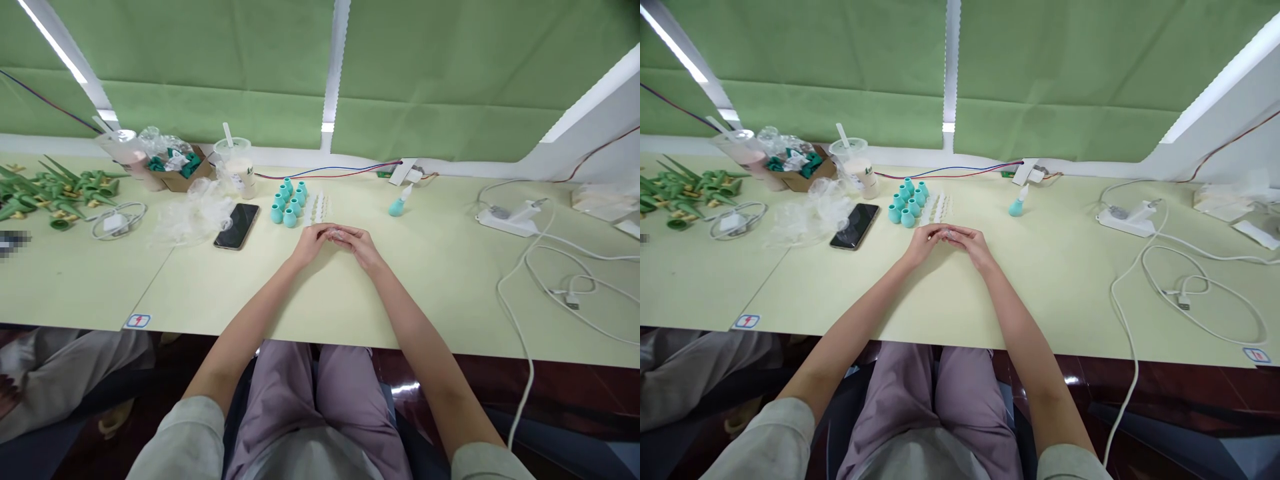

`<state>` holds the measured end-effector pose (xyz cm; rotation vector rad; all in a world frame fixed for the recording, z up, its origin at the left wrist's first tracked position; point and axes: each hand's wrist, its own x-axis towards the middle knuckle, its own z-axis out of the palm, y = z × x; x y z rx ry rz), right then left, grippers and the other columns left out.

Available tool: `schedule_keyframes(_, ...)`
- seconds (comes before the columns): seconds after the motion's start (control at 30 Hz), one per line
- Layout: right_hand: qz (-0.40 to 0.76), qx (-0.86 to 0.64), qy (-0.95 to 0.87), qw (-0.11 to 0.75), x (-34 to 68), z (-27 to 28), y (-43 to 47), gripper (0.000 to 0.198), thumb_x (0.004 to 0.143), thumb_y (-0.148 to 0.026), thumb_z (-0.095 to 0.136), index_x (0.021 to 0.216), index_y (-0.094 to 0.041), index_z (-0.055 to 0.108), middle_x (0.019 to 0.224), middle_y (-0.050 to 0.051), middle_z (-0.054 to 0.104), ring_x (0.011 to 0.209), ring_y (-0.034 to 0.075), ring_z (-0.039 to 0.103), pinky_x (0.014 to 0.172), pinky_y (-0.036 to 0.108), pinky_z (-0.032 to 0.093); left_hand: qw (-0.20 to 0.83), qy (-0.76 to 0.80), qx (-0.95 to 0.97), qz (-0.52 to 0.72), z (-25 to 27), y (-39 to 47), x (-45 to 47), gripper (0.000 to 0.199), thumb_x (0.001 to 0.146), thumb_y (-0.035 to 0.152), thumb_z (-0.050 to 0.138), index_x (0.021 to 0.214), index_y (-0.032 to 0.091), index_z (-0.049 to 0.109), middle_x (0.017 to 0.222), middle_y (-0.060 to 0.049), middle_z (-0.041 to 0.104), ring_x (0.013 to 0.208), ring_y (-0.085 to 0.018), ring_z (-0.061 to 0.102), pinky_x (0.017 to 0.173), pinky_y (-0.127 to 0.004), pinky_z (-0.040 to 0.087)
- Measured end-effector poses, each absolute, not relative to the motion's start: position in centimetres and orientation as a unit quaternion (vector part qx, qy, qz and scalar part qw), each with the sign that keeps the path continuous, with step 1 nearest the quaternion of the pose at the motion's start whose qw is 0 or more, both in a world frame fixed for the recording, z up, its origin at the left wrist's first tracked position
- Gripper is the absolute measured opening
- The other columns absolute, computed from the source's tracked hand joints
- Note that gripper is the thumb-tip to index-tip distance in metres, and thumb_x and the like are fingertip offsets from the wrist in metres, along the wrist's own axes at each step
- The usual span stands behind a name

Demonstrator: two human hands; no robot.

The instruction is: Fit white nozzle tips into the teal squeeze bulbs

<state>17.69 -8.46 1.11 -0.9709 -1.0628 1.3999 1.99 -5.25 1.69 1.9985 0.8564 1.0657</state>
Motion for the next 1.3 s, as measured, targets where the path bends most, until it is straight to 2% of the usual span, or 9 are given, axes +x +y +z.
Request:
schedule_keyframes(0.4, 0.527, -0.437, -0.467, 0.56, 17.8, 1.9, -9.1, 0.043, 0.058, -0.04, 0.078, 0.095, -0.02, 0.07, 0.088, 0.005, 0.072, 0.085, 0.021, 0.067, 0.088, 0.039, 0.05, 0.349, 0.321, 0.764, 0.438, 1.7, -6.1, 2.4, 0.03, 0.086, 0.031, 0.048, 0.102, 0.016, 0.068, 0.08, -0.005, 0.069, 0.067, -0.013, 0.057, 0.067, -0.024, 0.045)
schedule_keyframes(0.7, 0.581, -0.397, -0.461, 0.54, 17.9, 1.5, -8.5, 0.045, 0.063, -0.042, 0.075, 0.102, -0.02, 0.068, 0.097, 0.006, 0.071, 0.096, 0.02, 0.065, 0.095, 0.037, 0.046, 0.326, 0.321, 0.774, 0.437, 1.6, -5.5, 2.1, 0.029, 0.086, 0.028, 0.048, 0.104, 0.016, 0.067, 0.091, -0.007, 0.07, 0.072, -0.014, 0.06, 0.072, -0.025, 0.046)
schedule_keyframes(0.83, 0.54, -0.428, -0.473, 0.55, 17.9, 1.7, -8.6, 0.049, 0.058, -0.042, 0.078, 0.1, -0.019, 0.068, 0.089, 0.006, 0.072, 0.091, 0.022, 0.066, 0.091, 0.038, 0.049, 0.322, 0.308, 0.784, 0.432, 1.5, -5.6, 2.0, 0.029, 0.087, 0.028, 0.047, 0.105, 0.017, 0.067, 0.09, -0.006, 0.07, 0.075, -0.014, 0.06, 0.073, -0.025, 0.045)
schedule_keyframes(0.97, 0.49, -0.449, -0.461, 0.588, 17.2, 1.9, -8.8, 0.045, 0.053, -0.042, 0.08, 0.09, -0.018, 0.069, 0.081, 0.006, 0.072, 0.08, 0.022, 0.068, 0.085, 0.04, 0.052, 0.323, 0.307, 0.786, 0.429, 1.3, -5.6, 2.0, 0.029, 0.086, 0.03, 0.049, 0.104, 0.017, 0.067, 0.091, -0.006, 0.07, 0.075, -0.014, 0.061, 0.072, -0.025, 0.045)
schedule_keyframes(1.07, 0.483, -0.442, -0.458, 0.602, 16.8, 1.9, -8.6, 0.05, 0.053, -0.043, 0.08, 0.097, -0.021, 0.067, 0.087, 0.004, 0.072, 0.086, 0.02, 0.067, 0.087, 0.039, 0.051, 0.304, 0.332, 0.783, 0.429, 1.4, -5.3, 1.9, 0.031, 0.086, 0.031, 0.049, 0.111, 0.018, 0.062, 0.091, -0.005, 0.068, 0.072, -0.012, 0.059, 0.069, -0.023, 0.044)
schedule_keyframes(1.17, 0.484, -0.435, -0.445, 0.616, 17.1, 1.9, -8.3, 0.052, 0.057, -0.044, 0.077, 0.103, -0.022, 0.065, 0.096, 0.005, 0.07, 0.09, 0.02, 0.066, 0.088, 0.037, 0.051, 0.258, 0.37, 0.788, 0.418, 1.8, -4.8, 1.1, 0.042, 0.085, 0.033, 0.051, 0.124, 0.019, 0.051, 0.082, -0.002, 0.065, 0.068, -0.012, 0.056, 0.07, -0.024, 0.044)
schedule_keyframes(1.23, 0.476, -0.445, -0.423, 0.63, 17.6, 1.7, -8.1, 0.046, 0.061, -0.045, 0.075, 0.099, -0.022, 0.066, 0.095, 0.005, 0.07, 0.084, 0.019, 0.067, 0.085, 0.036, 0.052, 0.173, 0.417, 0.781, 0.431, 2.1, -4.2, 0.1, 0.046, 0.084, 0.035, 0.053, 0.126, 0.018, 0.047, 0.092, -0.005, 0.062, 0.08, -0.016, 0.056, 0.079, -0.029, 0.043)
schedule_keyframes(1.3, 0.464, -0.458, -0.402, 0.642, 18.3, 1.6, -8.0, 0.039, 0.062, -0.044, 0.074, 0.093, -0.021, 0.068, 0.09, 0.004, 0.069, 0.076, 0.017, 0.067, 0.08, 0.034, 0.054, 0.068, 0.486, 0.748, 0.446, 2.4, -3.6, -1.2, 0.046, 0.084, 0.036, 0.054, 0.125, 0.019, 0.047, 0.111, -0.011, 0.056, 0.099, -0.022, 0.052, 0.089, -0.036, 0.039)
